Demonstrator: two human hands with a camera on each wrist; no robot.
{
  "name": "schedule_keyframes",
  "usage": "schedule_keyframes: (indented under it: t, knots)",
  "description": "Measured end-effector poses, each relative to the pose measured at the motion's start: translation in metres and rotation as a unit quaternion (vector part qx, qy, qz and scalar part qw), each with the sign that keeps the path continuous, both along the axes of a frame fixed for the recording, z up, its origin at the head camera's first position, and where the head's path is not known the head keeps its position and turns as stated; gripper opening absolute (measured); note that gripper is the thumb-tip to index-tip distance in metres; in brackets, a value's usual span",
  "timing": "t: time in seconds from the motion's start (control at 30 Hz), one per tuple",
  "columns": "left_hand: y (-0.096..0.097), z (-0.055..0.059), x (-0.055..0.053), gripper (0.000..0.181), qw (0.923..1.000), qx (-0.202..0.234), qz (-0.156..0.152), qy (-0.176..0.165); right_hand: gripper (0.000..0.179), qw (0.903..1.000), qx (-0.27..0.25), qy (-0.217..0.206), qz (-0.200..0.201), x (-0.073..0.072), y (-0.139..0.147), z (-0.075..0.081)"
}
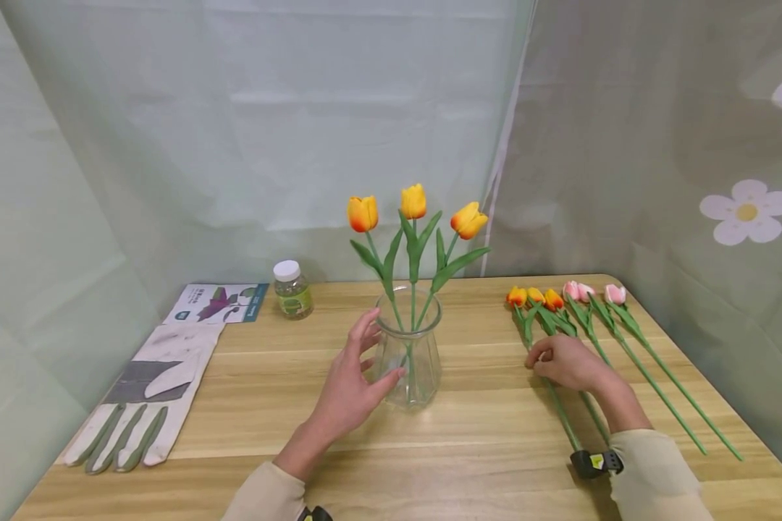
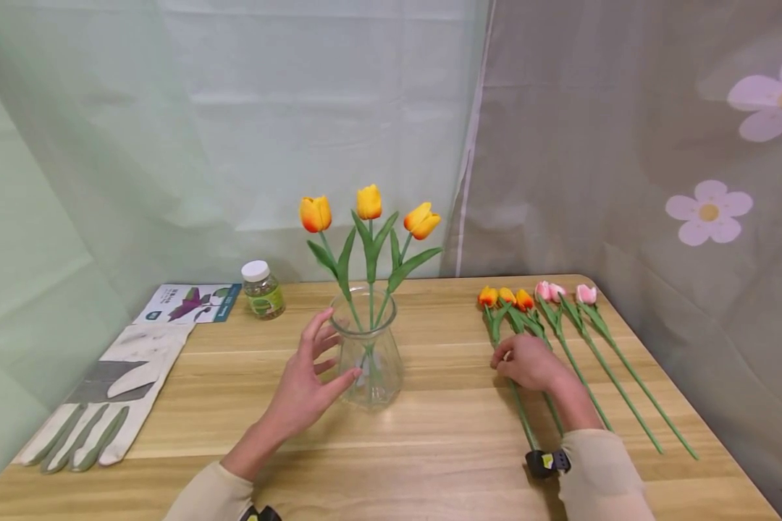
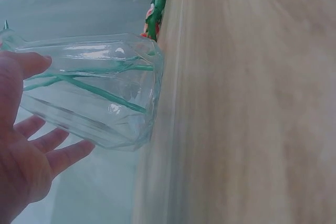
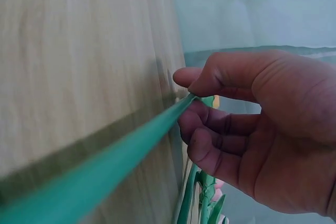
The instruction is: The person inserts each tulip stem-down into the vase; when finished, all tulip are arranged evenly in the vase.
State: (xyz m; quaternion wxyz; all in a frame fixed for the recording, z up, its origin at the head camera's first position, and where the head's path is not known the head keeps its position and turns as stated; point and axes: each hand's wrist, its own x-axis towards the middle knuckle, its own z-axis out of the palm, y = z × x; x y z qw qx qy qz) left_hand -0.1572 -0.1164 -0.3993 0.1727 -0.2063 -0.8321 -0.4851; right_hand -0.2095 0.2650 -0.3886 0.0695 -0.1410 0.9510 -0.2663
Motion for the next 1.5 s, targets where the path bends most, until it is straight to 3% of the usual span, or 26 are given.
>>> schedule_keyframes:
  t: [0.47, 0.63, 0.87, 1.27, 1.5]
  knots:
    - [0.000, 0.001, 0.000, 0.099, 1.0000, 0.004, -0.004, -0.003, 0.017, 0.9989, 0.018, 0.043, 0.010, -0.001, -0.010, 0.003]
    - [0.000, 0.001, 0.001, 0.100, 1.0000, 0.005, -0.005, -0.005, 0.024, 0.9986, -0.010, 0.052, 0.005, 0.000, -0.014, 0.005]
    - [0.000, 0.000, 0.001, 0.101, 0.9999, 0.006, -0.006, -0.007, 0.030, 0.9968, -0.053, 0.050, -0.033, 0.004, -0.018, 0.011]
    - [-0.001, 0.001, 0.002, 0.100, 0.9999, 0.006, -0.003, -0.013, 0.031, 0.9830, -0.139, 0.081, -0.087, 0.001, -0.023, 0.016]
    - [0.000, 0.002, 0.001, 0.098, 0.9999, 0.001, -0.004, -0.009, 0.034, 0.9786, -0.149, 0.103, -0.098, 0.001, -0.026, 0.016]
